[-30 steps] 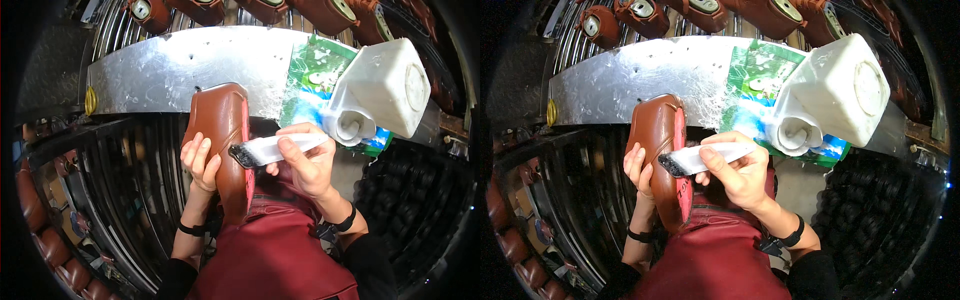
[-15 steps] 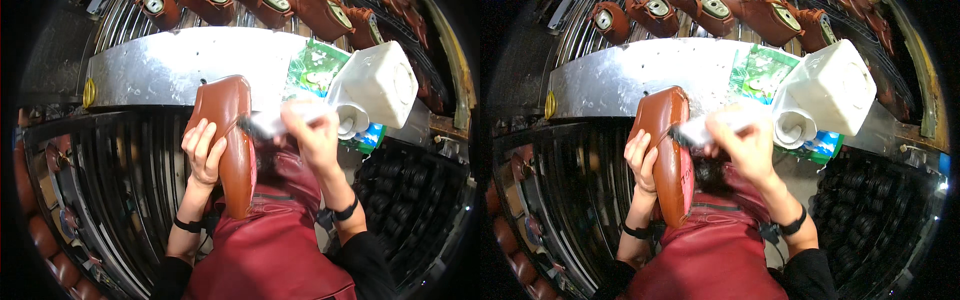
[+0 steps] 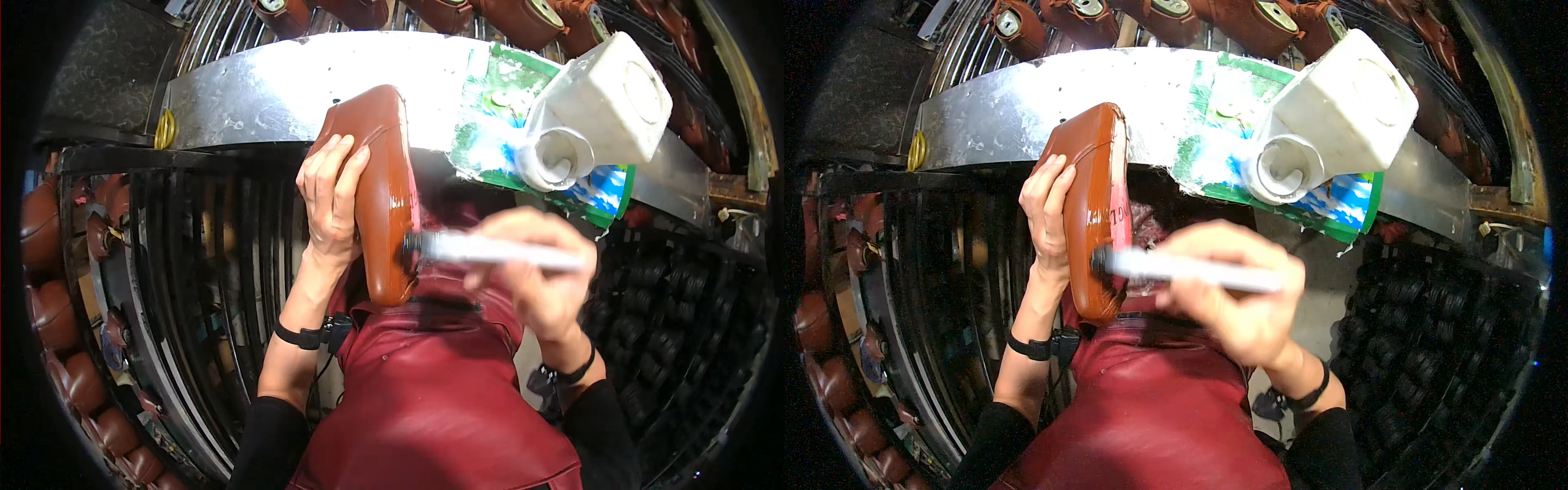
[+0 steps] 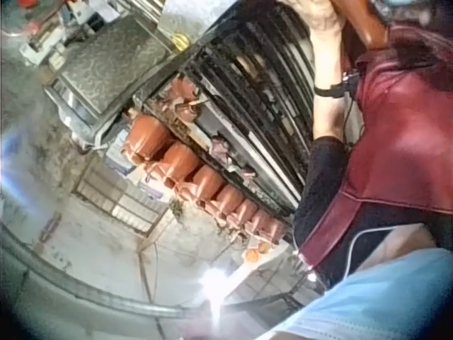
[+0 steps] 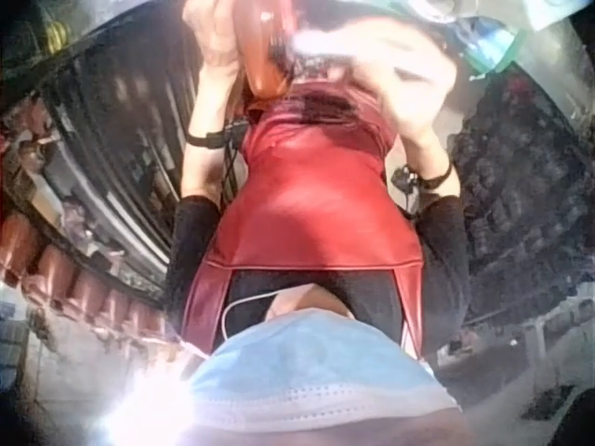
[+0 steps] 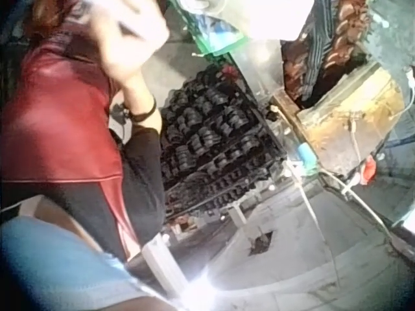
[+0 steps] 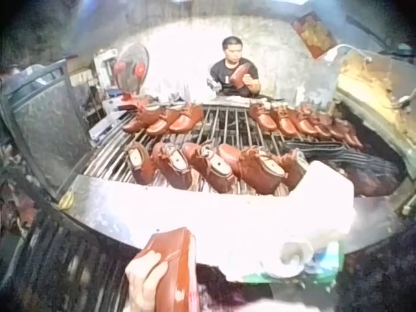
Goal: The recorder is applying glue to the edges and bottom of leather shoe uppers and then placing soles onto a conveyor rack in a shoe manufacturing facility.
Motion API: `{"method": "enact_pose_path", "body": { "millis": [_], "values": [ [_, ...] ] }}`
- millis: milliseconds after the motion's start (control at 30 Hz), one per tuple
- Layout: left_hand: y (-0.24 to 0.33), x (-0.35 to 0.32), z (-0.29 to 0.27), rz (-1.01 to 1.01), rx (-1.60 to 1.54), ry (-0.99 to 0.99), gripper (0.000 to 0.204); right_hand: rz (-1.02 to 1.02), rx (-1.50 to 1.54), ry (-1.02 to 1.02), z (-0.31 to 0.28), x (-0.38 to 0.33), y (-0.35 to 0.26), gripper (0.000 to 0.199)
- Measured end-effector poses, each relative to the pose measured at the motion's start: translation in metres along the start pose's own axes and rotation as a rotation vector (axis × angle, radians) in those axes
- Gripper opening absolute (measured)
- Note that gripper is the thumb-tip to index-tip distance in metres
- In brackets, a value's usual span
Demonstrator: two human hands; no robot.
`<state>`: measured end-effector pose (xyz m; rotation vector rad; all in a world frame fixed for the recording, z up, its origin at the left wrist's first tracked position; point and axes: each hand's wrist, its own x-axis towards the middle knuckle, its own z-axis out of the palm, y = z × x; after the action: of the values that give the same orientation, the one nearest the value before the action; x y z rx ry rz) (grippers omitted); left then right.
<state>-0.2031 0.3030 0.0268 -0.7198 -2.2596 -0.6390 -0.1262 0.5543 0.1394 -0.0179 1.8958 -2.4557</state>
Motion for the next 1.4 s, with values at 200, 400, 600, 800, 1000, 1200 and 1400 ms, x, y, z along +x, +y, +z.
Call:
{"method": "enact_pose_path", "body": {
  "millis": [200,400,600,800,1000,1200,1400],
  "values": [
    [0.007,0.026,-0.005,-0.084,0.008,-0.085,0.061,-0.223,-0.146,-0.104,-0.001,0.015,-0.006,0.013],
    [0.003,0.073,-0.010,-0.199,-0.072,-0.162,0.070,-0.400,-0.377,-0.266,-0.005,0.041,-0.039,0.026],
    [-0.014,0.126,-0.024,-0.270,-0.188,-0.272,0.078,-0.625,-0.427,-0.304,-0.004,0.103,-0.066,0.028],
    [-0.062,0.146,-0.022,-0.314,-0.445,-0.416,0.096,-0.634,-0.428,-0.201,-0.030,0.164,-0.023,0.029],
    [-0.098,0.103,0.023,-0.703,-1.132,0.026,0.088,-0.143,-0.037,0.387,-0.045,0.095,0.028,0.011],
    [-0.055,0.049,-0.022,-0.824,-1.147,0.019,0.074,-0.354,-0.249,0.794,-0.071,0.043,0.030,0.020],
    [-0.007,0.001,-0.019,-1.058,-1.274,-0.056,0.064,-0.119,-0.112,0.875,-0.068,0.042,0.053,0.022]
  ]
}}
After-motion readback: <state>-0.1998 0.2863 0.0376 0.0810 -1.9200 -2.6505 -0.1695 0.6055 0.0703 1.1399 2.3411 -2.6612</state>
